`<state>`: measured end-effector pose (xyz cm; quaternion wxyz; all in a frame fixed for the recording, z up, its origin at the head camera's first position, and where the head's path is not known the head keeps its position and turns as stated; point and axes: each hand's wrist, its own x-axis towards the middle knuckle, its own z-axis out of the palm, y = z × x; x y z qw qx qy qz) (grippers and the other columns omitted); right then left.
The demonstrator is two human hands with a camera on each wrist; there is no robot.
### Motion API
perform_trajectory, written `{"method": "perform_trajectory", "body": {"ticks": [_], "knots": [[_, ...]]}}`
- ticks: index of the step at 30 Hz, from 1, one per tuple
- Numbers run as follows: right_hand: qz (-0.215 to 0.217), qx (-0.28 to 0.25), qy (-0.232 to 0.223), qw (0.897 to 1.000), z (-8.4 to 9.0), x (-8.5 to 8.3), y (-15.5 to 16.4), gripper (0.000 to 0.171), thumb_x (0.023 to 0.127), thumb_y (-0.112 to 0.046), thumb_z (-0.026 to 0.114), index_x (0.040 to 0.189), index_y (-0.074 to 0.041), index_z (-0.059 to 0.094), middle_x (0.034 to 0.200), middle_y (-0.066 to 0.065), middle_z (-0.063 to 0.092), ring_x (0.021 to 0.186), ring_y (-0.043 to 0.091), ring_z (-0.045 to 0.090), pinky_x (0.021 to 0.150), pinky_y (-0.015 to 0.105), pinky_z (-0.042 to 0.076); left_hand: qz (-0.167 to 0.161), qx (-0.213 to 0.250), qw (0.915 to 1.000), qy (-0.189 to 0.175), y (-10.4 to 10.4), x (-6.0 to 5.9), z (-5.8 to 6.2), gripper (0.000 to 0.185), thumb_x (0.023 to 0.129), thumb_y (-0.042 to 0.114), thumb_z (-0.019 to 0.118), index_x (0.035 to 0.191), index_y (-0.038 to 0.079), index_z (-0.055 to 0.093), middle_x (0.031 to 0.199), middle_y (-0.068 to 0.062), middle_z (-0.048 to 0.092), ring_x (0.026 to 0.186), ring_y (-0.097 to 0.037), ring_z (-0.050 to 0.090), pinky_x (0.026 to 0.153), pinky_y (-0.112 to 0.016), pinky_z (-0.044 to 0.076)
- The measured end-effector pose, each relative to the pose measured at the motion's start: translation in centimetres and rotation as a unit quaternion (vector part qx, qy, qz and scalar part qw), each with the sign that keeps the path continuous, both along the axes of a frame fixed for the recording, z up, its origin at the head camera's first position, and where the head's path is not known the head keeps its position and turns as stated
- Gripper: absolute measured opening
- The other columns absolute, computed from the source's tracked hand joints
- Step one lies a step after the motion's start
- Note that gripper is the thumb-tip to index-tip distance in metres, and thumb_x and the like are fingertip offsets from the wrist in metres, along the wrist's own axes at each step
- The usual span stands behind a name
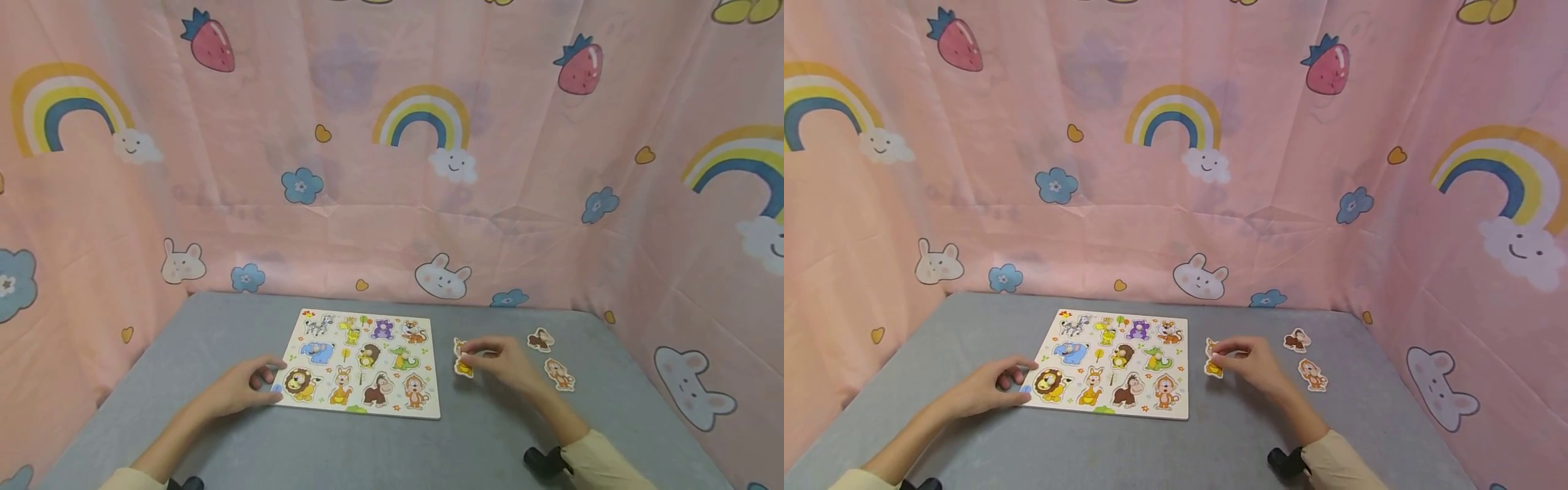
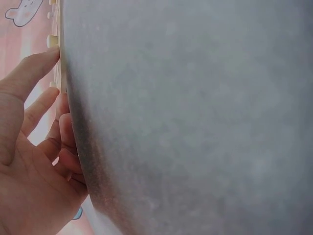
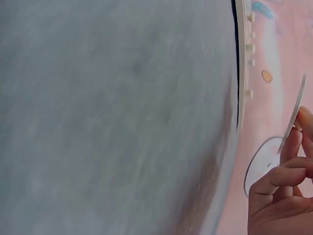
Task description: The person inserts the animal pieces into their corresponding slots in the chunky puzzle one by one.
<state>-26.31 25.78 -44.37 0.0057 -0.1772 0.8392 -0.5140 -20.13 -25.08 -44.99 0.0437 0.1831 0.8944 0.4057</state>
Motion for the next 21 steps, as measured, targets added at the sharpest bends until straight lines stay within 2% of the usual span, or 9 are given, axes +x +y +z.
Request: {"method": "perform_trajectory", "body": {"ticks": [6,13,21], "knots": [[0.023,-0.016,0.001,1.0,-0.2,-0.2,-1.4,0.014,0.088,-0.014,0.081,0.1,-0.006,0.078,0.1,0.007,0.072,0.089,0.023,0.064,0.067,0.027,0.049,0.001,0.0,1.0,0.003,0.0,0.1,-0.1,0.051,0.081,0.015,0.087,0.124,0.003,0.064,0.09,0.0,0.054,0.074,-0.015,0.048,0.068,-0.03,0.038],[0.035,-0.017,-0.01,0.999,-0.2,-0.3,-3.6,0.014,0.089,-0.014,0.081,0.1,-0.006,0.078,0.101,0.008,0.071,0.075,0.02,0.06,0.059,0.025,0.042,-0.002,0.001,1.0,0.009,-0.1,0.1,-0.1,0.05,0.081,0.017,0.087,0.124,0.003,0.064,0.09,0.0,0.054,0.074,-0.014,0.048,0.068,-0.03,0.039],[0.031,-0.014,0.003,0.999,0.2,-0.6,-6.2,0.011,0.089,-0.014,0.08,0.098,-0.007,0.079,0.095,0.003,0.072,0.09,0.023,0.061,0.07,0.029,0.045,-0.009,0.005,0.9998,0.019,-0.2,0.0,-0.2,0.049,0.081,0.017,0.087,0.123,0.004,0.064,0.09,0.0,0.054,0.073,-0.012,0.048,0.068,-0.029,0.039]]}}
